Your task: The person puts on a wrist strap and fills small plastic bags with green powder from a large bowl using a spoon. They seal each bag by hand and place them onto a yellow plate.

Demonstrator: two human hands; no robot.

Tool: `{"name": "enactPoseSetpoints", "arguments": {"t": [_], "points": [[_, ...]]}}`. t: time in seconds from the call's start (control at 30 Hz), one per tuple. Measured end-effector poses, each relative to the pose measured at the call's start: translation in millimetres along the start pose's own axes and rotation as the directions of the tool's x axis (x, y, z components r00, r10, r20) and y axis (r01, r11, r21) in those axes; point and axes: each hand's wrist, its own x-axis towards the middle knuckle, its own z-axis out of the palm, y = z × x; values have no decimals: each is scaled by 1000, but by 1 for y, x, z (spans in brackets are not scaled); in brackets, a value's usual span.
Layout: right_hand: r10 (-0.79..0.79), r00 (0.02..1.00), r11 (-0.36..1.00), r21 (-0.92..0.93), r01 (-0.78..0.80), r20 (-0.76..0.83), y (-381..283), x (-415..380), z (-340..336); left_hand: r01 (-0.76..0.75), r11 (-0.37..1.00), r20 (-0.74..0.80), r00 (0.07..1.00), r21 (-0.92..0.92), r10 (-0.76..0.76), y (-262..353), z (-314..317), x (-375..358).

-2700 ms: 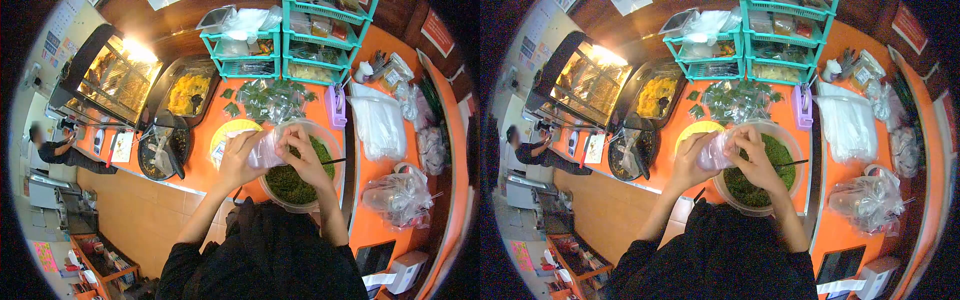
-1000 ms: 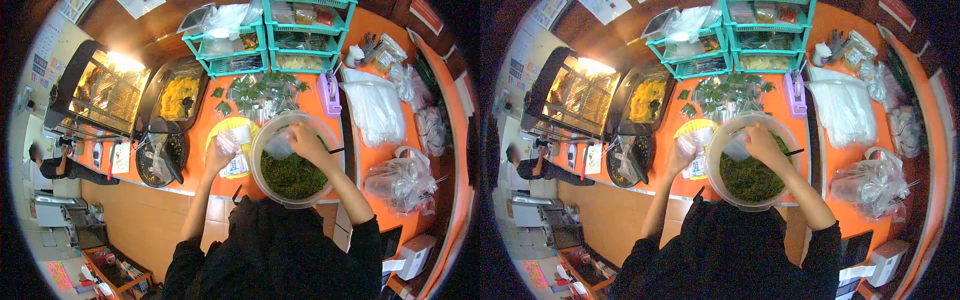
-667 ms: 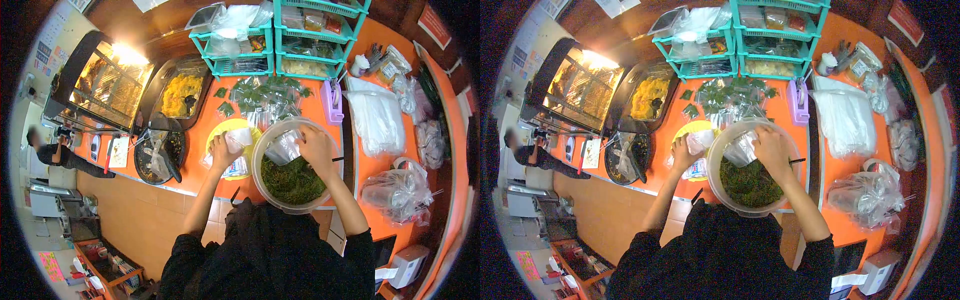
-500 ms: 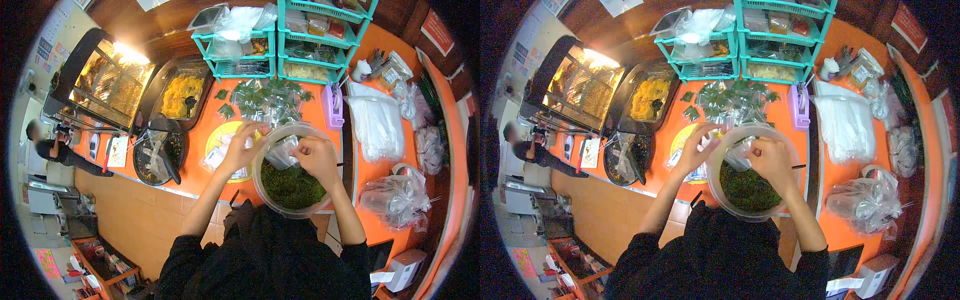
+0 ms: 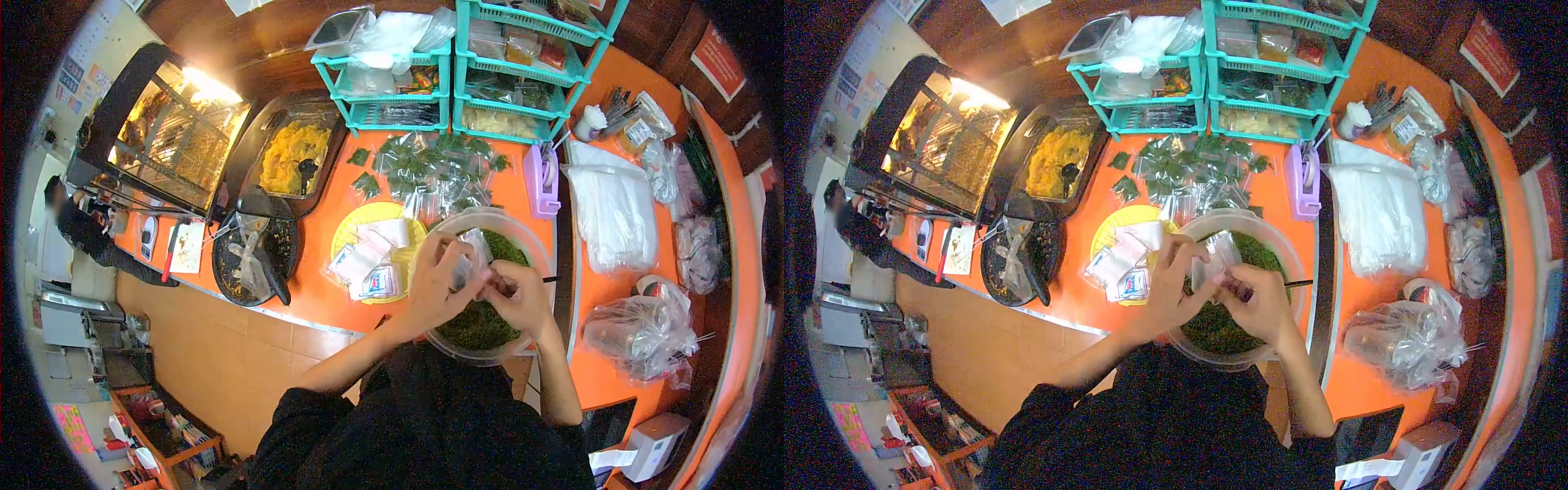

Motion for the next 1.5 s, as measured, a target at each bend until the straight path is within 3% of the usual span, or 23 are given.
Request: {"name": "enactPoseSetpoints", "arguments": {"t": [0.07, 0.1, 0.17, 0.2, 0.27, 0.3, 0.37, 0.47, 0.53, 0.6, 0.67, 0.77, 0.9, 0.93, 1.0, 1.07, 1.17, 1.2, 1.27, 1.3, 1.4, 1.43, 1.5], "points": [[-154, 985, 982, -121, 144, -80, -3, -1, 4, 180, 965, 433, 897, -189, -82, -6, -6, -7], [-150, 985, 983, -121, 139, -84, 1, -2, 4, 181, 965, 438, 895, -191, -81, -6, -9, -9], [-110, 994, 993, -32, 110, -4, 11, -3, 5, 407, 891, 647, 738, -202, -191, -2, -18, -10], [-107, 994, 994, -33, 106, -12, 10, -5, 2, 407, 890, 652, 735, -205, -186, -4, -22, -11], [225, 948, 946, 184, -268, 226, 2, -9, -5, 548, 813, 744, 623, -195, -241, -8, -28, -15], [230, 948, 944, 185, -273, 222, 5, -11, -3, 550, 812, 748, 619, -196, -239, -10, -26, -21], [-226, 974, 962, -154, 226, 16, 16, -12, 9, 306, 942, 648, 747, -134, -150, -14, -22, -31], [-254, 967, 907, -349, 235, -10, 24, -18, 26, 215, 969, 633, 769, -123, -90, -8, -21, -32], [-188, 981, 940, -279, 195, 54, 16, -20, 18, 262, 950, 680, 729, -169, -80, -4, -28, -29], [-59, 997, 998, -18, 60, 52, 9, -23, 15, 316, 926, 723, 687, -209, -71, 0, -32, -26], [-34, 999, 999, -39, 34, -4, 2, -23, 19, 287, 951, 705, 698, -113, -127, 4, -32, -25], [-232, 968, 924, -332, 188, -98, 12, -20, 23, 300, 954, 702, 678, 6, -217, 3, -28, -30], [-151, 988, 950, -278, 141, -18, 14, -21, 15, 286, 957, 669, 721, -49, -181, -1, -26, -36], [-150, 988, 951, -278, 139, -20, 15, -20, 12, 334, 938, 699, 692, -93, -177, -1, -28, -32], [-297, 951, 937, -164, 308, 87, 16, -19, 8, 382, 914, 727, 666, -135, -171, -4, -30, -29], [-263, 957, 946, -161, 281, 125, 0, -23, 6, 461, 866, 764, 625, -196, -160, -10, -31, -28], [-234, 961, 936, -236, 263, 144, 0, -27, 10, 409, 892, 805, 586, -190, -97, -6, -35, -20], [-245, 961, 911, -309, 274, 129, 3, -26, 12, 408, 893, 804, 587, -190, -97, -5, -33, -21], [-240, 970, 913, -333, 237, 31, 3, -28, 22, 185, 980, 662, 744, -72, -92, -3, -27, -26], [-233, 970, 915, -352, 195, -68, 3, -28, 25, 186, 980, 660, 746, -70, -95, -4, -26, -27], [-231, 969, 922, -337, 190, -86, 6, -28, 25, 186, 982, 683, 722, -35, -113, -4, -24, -27], [-229, 970, 923, -336, 188, -86, 9, -28, 22, 207, 971, 678, 732, -121, -72, -1, -24, -26], [-15, 999, 998, -58, 13, -35, 15, -26, 14, 228, 952, 671, 741, -204, -33, 4, -23, -26]]}}
